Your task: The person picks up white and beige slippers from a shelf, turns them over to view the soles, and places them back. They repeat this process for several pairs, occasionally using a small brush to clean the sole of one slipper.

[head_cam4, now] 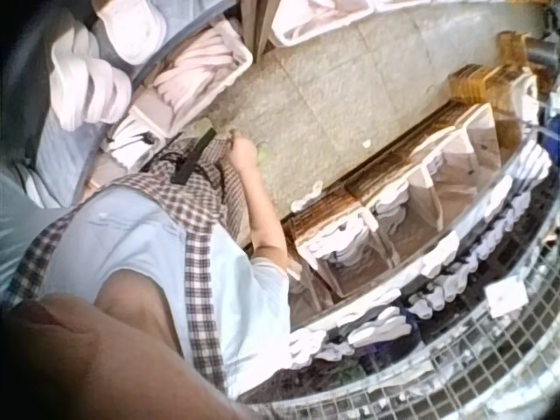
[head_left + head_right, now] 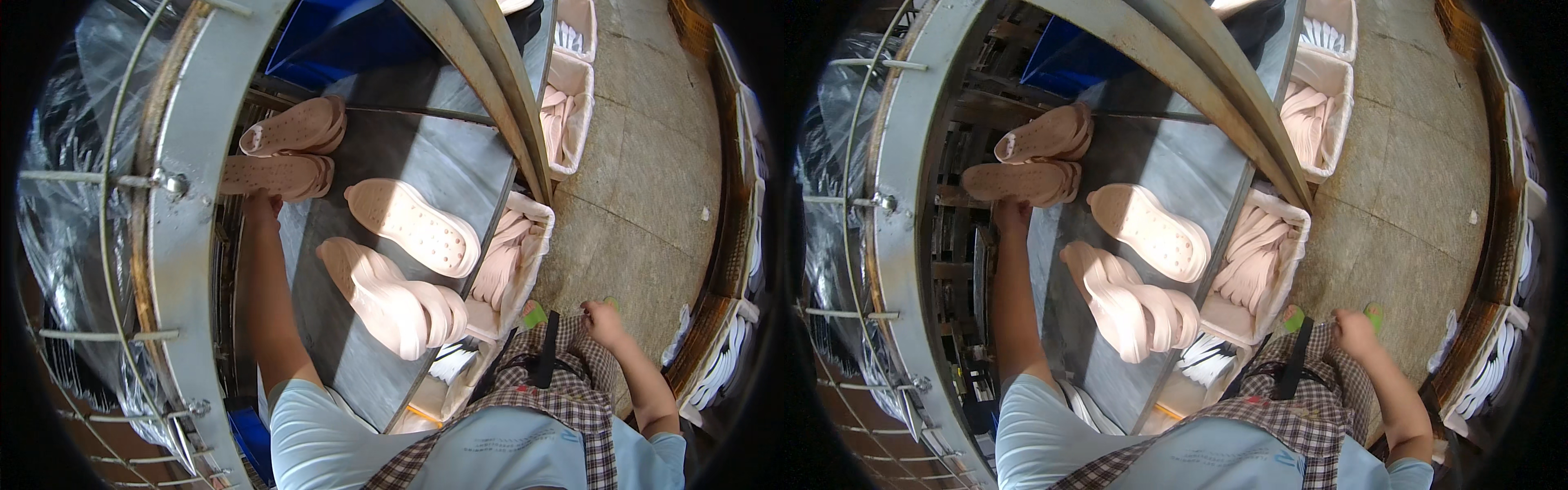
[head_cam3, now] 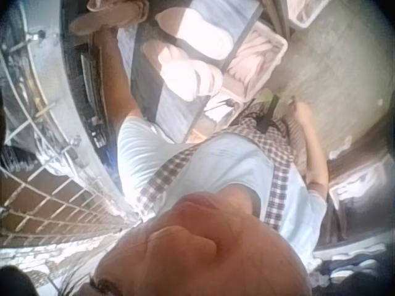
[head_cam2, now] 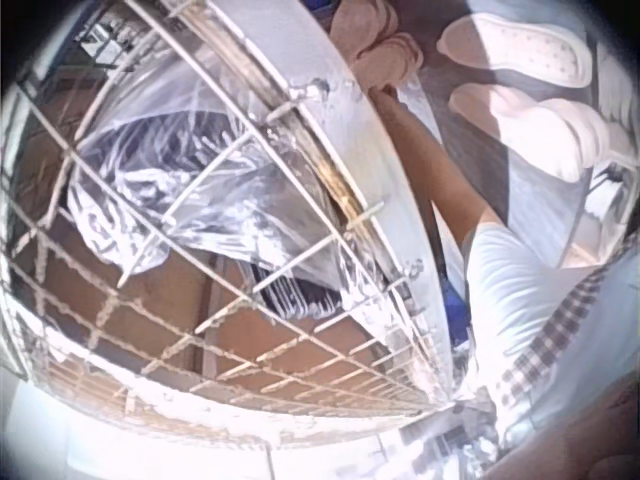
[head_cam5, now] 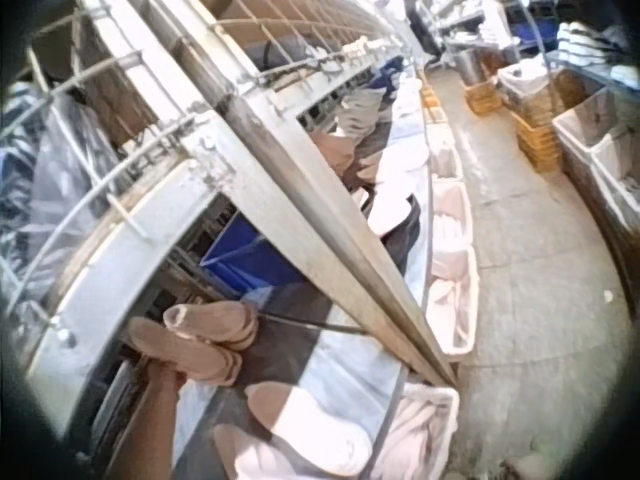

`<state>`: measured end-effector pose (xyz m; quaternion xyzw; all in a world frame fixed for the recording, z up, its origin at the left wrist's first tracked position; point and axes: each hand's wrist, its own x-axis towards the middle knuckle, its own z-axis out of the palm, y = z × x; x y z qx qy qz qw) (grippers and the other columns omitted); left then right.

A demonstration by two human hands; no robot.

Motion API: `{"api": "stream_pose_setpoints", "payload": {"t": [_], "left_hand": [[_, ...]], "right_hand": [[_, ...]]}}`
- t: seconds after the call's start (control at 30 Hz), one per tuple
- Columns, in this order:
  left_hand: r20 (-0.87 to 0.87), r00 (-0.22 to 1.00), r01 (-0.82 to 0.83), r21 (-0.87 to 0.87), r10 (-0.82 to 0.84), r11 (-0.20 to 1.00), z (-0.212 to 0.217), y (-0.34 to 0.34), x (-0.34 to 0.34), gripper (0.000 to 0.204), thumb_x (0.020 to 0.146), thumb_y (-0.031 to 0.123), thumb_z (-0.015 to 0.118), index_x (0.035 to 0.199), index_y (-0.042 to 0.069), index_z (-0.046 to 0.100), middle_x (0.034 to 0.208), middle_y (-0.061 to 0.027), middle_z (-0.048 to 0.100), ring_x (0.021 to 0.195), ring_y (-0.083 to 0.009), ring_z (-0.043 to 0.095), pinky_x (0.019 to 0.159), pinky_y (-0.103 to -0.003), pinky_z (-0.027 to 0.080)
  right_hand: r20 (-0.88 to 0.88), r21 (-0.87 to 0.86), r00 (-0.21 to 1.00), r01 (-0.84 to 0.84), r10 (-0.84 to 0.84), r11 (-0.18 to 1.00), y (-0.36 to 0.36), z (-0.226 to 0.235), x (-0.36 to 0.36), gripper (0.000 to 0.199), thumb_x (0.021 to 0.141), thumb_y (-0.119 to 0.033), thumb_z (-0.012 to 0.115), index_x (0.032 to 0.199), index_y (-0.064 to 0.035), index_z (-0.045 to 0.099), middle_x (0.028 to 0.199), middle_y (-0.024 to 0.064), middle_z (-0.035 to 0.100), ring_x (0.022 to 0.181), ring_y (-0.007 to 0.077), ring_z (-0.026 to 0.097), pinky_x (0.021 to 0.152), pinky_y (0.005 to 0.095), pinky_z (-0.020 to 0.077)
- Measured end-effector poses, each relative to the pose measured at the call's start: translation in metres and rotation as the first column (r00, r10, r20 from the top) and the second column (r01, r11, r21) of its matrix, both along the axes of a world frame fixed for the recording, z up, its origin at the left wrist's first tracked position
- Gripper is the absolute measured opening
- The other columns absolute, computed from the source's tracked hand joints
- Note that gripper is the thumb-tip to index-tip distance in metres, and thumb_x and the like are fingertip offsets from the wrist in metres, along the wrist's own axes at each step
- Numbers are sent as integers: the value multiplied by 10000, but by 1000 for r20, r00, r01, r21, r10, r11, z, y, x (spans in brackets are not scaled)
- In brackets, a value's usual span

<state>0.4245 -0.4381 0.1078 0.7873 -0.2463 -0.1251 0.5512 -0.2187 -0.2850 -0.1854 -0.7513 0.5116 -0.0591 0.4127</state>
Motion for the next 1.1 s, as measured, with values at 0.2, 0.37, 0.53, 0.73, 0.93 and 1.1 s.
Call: {"api": "stream_pose_setpoints", "payload": {"t": [0.2,0.37,0.53,0.73,0.93,1.1], "left_hand": [[9,999,-45,34,45,998,-42,-8,-25,466,859,323,626,1184,21,485,991,-142,558,796,-217,567,668,-343,525],[-390,893,191,-127,-226,973,-46,7,-61,775,785,470,682,1301,-1,347,1240,-210,408,1080,-310,422,840,-467,430],[-528,836,70,-168,-150,983,-67,-23,-48,787,810,508,624,1332,12,307,1284,-188,381,1072,-322,404,828,-455,409],[-740,659,-95,-261,-136,961,-69,-8,-3,636,830,423,617,1261,7,402,1243,-179,415,1065,-344,451,876,-483,436],[-798,591,-234,-315,-123,920,-48,22,-3,545,861,345,594,1250,3,426,1240,-211,411,1127,-383,447,912,-485,477],[-916,294,-308,-361,-272,880,3,68,-88,376,897,241,557,1169,-11,496,1208,-194,489,1095,-354,483,969,-530,422]], "right_hand": [[-22,41,998,55,-54,998,5,1,-1,205,784,-108,569,972,-37,608,897,178,623,868,359,593,761,430,477],[-94,109,995,24,-14,994,12,1,6,200,782,-126,573,962,-43,596,903,193,605,875,364,588,750,441,478],[-51,85,999,24,-20,996,10,2,14,199,784,-142,576,959,-48,594,907,188,603,873,363,587,746,444,477],[3,22,999,53,-53,998,10,7,2,198,791,-143,566,954,-39,608,896,183,609,869,363,588,754,445,474],[-55,42,996,-66,68,997,5,14,-17,230,800,-144,561,997,-36,614,917,193,613,883,366,589,763,443,474],[166,41,986,-29,21,999,-31,36,-17,241,817,-155,568,1022,-33,600,950,196,615,894,350,594,759,426,481]]}}
